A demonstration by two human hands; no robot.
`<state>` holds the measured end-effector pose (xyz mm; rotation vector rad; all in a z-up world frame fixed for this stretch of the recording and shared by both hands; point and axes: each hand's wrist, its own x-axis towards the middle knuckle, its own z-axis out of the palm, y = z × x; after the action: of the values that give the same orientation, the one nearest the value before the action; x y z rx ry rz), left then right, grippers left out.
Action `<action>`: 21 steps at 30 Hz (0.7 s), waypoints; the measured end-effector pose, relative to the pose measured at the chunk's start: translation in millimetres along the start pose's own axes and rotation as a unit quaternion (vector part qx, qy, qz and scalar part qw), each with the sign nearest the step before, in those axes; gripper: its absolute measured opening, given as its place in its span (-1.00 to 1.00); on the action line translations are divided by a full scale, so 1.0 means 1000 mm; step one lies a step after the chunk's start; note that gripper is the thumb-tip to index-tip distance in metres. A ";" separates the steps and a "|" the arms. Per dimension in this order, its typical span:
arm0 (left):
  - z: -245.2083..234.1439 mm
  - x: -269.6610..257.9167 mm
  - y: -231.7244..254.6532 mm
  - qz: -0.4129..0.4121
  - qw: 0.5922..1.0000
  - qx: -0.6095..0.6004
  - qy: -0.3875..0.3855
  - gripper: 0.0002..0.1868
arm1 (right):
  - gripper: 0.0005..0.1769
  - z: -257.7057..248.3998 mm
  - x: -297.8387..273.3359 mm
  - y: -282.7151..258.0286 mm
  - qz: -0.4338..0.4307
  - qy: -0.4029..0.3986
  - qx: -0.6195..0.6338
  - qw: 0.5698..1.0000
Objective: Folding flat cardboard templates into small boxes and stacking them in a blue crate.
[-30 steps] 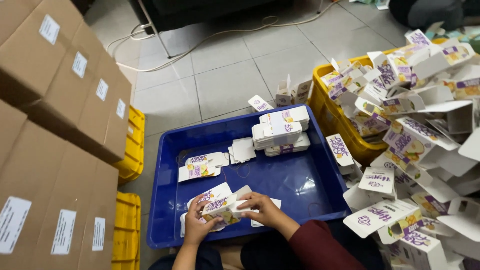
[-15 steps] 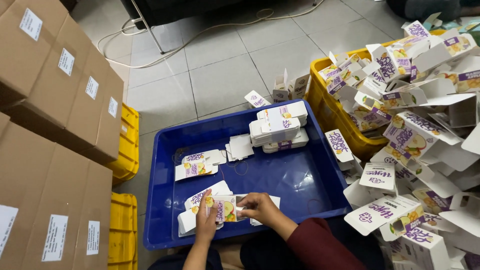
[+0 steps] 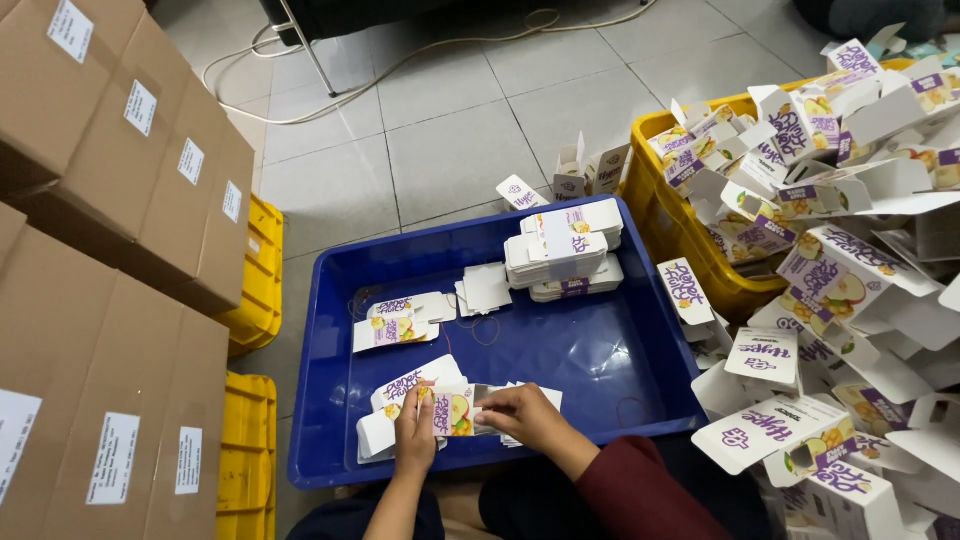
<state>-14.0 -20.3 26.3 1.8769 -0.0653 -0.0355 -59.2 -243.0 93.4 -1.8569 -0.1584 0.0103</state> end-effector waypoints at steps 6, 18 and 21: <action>-0.002 0.001 0.004 0.013 0.998 -0.051 -0.029 -0.62 | -0.69 -0.008 0.000 0.009 -0.101 -0.048 -0.087 0.990; -0.004 0.006 -0.008 0.015 0.997 -0.060 -0.045 -0.56 | -0.82 0.023 -0.006 0.010 -0.032 0.114 -0.089 0.989; -0.004 0.007 -0.011 0.008 0.997 -0.057 -0.049 -0.57 | -0.81 0.027 -0.006 0.012 0.011 0.116 -0.052 0.992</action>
<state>-6.8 -13.2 16.8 1.7606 -0.1436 -0.1171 -66.3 -221.7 73.4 -1.9471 0.0236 -0.2000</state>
